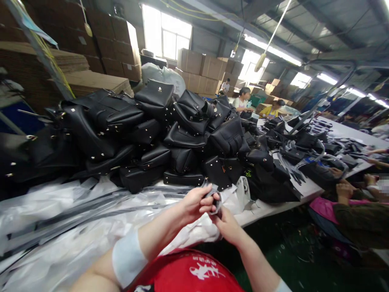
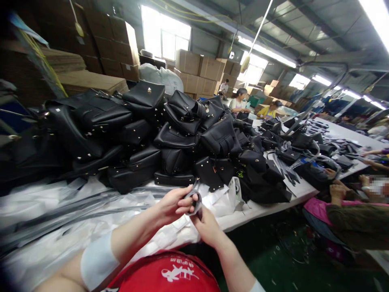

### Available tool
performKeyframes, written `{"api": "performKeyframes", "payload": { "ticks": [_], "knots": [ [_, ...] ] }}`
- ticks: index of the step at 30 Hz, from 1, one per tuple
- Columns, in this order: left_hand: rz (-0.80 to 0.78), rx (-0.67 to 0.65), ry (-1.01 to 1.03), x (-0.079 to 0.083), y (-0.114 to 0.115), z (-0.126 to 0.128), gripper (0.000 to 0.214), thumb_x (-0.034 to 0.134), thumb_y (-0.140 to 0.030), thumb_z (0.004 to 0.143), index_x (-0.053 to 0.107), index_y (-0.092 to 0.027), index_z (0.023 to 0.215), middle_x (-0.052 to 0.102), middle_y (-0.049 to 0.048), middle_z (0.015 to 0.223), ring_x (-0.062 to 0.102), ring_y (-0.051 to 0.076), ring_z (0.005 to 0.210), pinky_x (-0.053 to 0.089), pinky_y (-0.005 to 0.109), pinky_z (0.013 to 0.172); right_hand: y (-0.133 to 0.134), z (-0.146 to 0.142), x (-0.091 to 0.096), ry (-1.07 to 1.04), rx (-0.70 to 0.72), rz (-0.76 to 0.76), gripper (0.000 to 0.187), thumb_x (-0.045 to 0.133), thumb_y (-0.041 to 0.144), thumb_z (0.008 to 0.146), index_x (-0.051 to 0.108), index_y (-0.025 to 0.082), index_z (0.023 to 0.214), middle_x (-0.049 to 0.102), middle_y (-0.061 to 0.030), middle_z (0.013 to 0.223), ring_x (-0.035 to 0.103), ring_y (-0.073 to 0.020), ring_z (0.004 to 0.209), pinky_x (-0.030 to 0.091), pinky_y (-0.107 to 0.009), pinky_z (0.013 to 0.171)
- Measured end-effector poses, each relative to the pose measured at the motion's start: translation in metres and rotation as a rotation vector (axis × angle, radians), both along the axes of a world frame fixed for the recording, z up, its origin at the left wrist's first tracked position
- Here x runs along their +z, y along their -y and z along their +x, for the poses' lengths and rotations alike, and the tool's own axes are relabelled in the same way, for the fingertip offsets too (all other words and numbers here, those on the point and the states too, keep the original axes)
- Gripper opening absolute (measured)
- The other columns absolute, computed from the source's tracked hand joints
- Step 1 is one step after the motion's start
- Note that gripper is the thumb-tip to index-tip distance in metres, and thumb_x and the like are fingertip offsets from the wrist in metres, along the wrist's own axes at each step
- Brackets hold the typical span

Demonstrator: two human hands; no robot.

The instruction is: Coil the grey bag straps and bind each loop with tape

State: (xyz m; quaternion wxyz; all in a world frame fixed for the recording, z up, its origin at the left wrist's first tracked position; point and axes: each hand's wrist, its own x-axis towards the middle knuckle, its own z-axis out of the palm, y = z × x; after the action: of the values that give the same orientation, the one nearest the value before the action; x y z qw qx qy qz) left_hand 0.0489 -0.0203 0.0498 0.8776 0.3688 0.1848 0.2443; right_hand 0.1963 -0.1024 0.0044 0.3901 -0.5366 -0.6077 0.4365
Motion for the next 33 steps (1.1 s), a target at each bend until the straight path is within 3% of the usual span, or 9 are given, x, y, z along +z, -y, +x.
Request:
{"api": "performKeyframes", "payload": {
  "ticks": [4, 7, 11, 14, 17, 20, 25, 29, 33],
  "knots": [
    [0.023, 0.411, 0.062, -0.004, -0.006, 0.014, 0.044, 0.052, -0.053, 0.086, 0.059, -0.009, 0.085, 0.034, -0.0097, 0.048, 0.041, 0.007, 0.042, 0.045, 0.028, 0.067, 0.014, -0.048, -0.014, -0.182, 0.076, -0.182, 0.051, 0.037, 0.060, 0.091, 0.058, 0.015, 0.084, 0.038, 0.0072, 0.045, 0.036, -0.0083, 0.041, 0.034, -0.022, 0.045],
    [0.427, 0.595, -0.078, -0.020, -0.004, 0.021, 0.041, 0.038, -0.052, 0.092, 0.054, -0.014, 0.092, 0.051, -0.0035, 0.059, 0.052, 0.013, 0.054, 0.045, 0.033, 0.075, 0.025, -0.050, -0.001, -0.283, 0.193, -0.162, 0.047, 0.042, 0.057, 0.091, 0.060, 0.013, 0.084, 0.040, 0.0066, 0.048, 0.037, -0.0066, 0.042, 0.034, -0.021, 0.047],
    [1.206, 0.450, -0.409, -0.037, 0.007, 0.012, 0.034, 0.033, -0.043, 0.094, 0.053, -0.017, 0.084, 0.060, 0.0060, 0.074, 0.057, 0.020, 0.071, 0.042, 0.033, 0.072, 0.024, -0.014, 0.024, -0.326, 0.093, -0.110, 0.042, 0.047, 0.051, 0.091, 0.060, 0.013, 0.078, 0.044, 0.0055, 0.042, 0.039, -0.0070, 0.040, 0.031, -0.020, 0.045],
    [1.475, 0.304, -0.592, -0.036, 0.017, 0.003, 0.033, 0.039, -0.043, 0.090, 0.057, -0.017, 0.079, 0.060, 0.0068, 0.069, 0.055, 0.020, 0.063, 0.038, 0.031, 0.062, 0.008, 0.020, 0.030, -0.268, -0.024, -0.135, 0.045, 0.049, 0.052, 0.089, 0.058, 0.014, 0.067, 0.046, 0.0036, 0.040, 0.041, -0.0085, 0.037, 0.031, -0.020, 0.042],
    [1.269, 0.222, -0.641, -0.025, 0.023, -0.001, 0.044, 0.033, -0.042, 0.093, 0.059, -0.017, 0.068, 0.055, 0.0036, 0.056, 0.050, 0.016, 0.052, 0.034, 0.028, 0.056, -0.007, 0.041, 0.027, -0.029, -0.075, -0.080, 0.032, 0.064, 0.046, 0.079, 0.062, 0.014, 0.080, 0.063, -0.0029, 0.065, 0.057, -0.0137, 0.057, 0.045, -0.025, 0.055],
    [0.721, 0.027, -0.468, -0.012, 0.023, -0.003, 0.054, 0.031, -0.051, 0.093, 0.061, -0.015, 0.065, 0.042, -0.0028, 0.039, 0.039, 0.011, 0.037, 0.033, 0.025, 0.049, -0.010, 0.044, 0.022, 0.090, -0.201, 0.154, 0.036, 0.070, 0.036, 0.074, 0.062, 0.018, 0.104, 0.065, -0.0081, 0.103, 0.060, -0.0218, 0.096, 0.046, -0.036, 0.089],
    [-0.047, -0.257, -0.021, 0.001, 0.010, -0.011, 0.055, 0.033, -0.048, 0.096, 0.065, -0.009, 0.073, 0.025, -0.0121, 0.031, 0.021, 0.004, 0.026, 0.043, 0.022, 0.056, 0.000, 0.024, 0.019, -0.221, 0.093, 0.032, 0.037, 0.056, 0.041, 0.085, 0.060, 0.019, 0.115, 0.064, -0.0098, 0.112, 0.057, -0.0264, 0.107, 0.042, -0.042, 0.096],
    [-0.241, -0.237, 0.093, -0.002, 0.001, -0.012, 0.057, 0.026, -0.040, 0.100, 0.063, -0.007, 0.071, 0.031, -0.0103, 0.032, 0.024, 0.003, 0.026, 0.047, 0.021, 0.063, 0.001, 0.005, 0.015, -0.351, -0.017, -0.054, 0.038, 0.071, 0.037, 0.077, 0.060, 0.018, 0.108, 0.068, -0.0066, 0.093, 0.062, -0.0201, 0.081, 0.048, -0.033, 0.075],
    [-0.197, -0.182, 0.114, -0.010, 0.002, -0.010, 0.052, 0.033, -0.042, 0.098, 0.061, -0.008, 0.069, 0.034, -0.0094, 0.033, 0.029, 0.004, 0.027, 0.045, 0.021, 0.059, -0.001, -0.005, 0.014, -0.507, -0.106, -0.130, 0.034, 0.074, 0.034, 0.075, 0.062, 0.017, 0.102, 0.069, -0.0055, 0.087, 0.063, -0.0180, 0.078, 0.048, -0.031, 0.077]
  ]
}}
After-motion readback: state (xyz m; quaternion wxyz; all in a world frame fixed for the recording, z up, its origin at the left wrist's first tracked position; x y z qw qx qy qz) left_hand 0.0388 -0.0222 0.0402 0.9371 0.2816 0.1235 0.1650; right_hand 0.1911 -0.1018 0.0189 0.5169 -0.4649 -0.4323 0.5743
